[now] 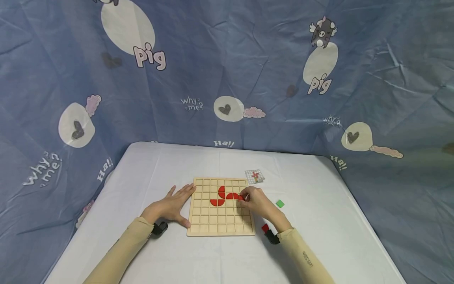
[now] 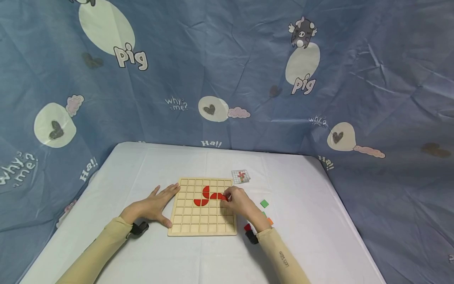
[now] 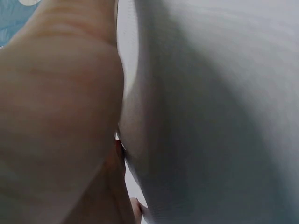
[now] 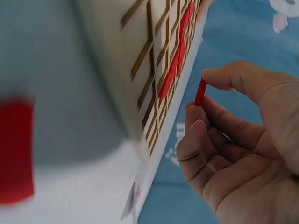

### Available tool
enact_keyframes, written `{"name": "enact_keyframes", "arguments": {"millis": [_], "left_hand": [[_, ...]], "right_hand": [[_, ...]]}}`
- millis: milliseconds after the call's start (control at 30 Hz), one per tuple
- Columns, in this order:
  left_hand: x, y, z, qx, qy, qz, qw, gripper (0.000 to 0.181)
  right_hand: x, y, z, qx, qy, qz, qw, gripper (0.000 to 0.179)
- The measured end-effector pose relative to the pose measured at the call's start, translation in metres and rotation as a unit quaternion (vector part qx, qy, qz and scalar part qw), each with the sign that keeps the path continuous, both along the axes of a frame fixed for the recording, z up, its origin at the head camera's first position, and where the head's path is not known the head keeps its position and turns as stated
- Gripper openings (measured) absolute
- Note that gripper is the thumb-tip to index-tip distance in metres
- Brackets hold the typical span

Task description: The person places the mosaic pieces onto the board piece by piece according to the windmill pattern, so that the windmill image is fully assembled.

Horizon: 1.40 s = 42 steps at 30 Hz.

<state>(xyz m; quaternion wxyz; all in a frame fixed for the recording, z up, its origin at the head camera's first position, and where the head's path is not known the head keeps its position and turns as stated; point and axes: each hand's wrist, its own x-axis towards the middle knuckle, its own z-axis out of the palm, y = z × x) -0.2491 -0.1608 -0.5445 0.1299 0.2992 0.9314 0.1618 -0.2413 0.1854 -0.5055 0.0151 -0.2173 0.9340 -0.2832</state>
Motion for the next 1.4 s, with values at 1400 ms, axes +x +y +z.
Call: {"name": "enact_keyframes", "arguments": {"millis": [1400], "left_hand": [[0.0,0.0,0.004,-0.014,0.0,-0.003,0.9999,0.141]], "right_hand": [[-0.006,-0.042,-0.013,0.034,-0.02,0.049,0.998,0.02]]}}
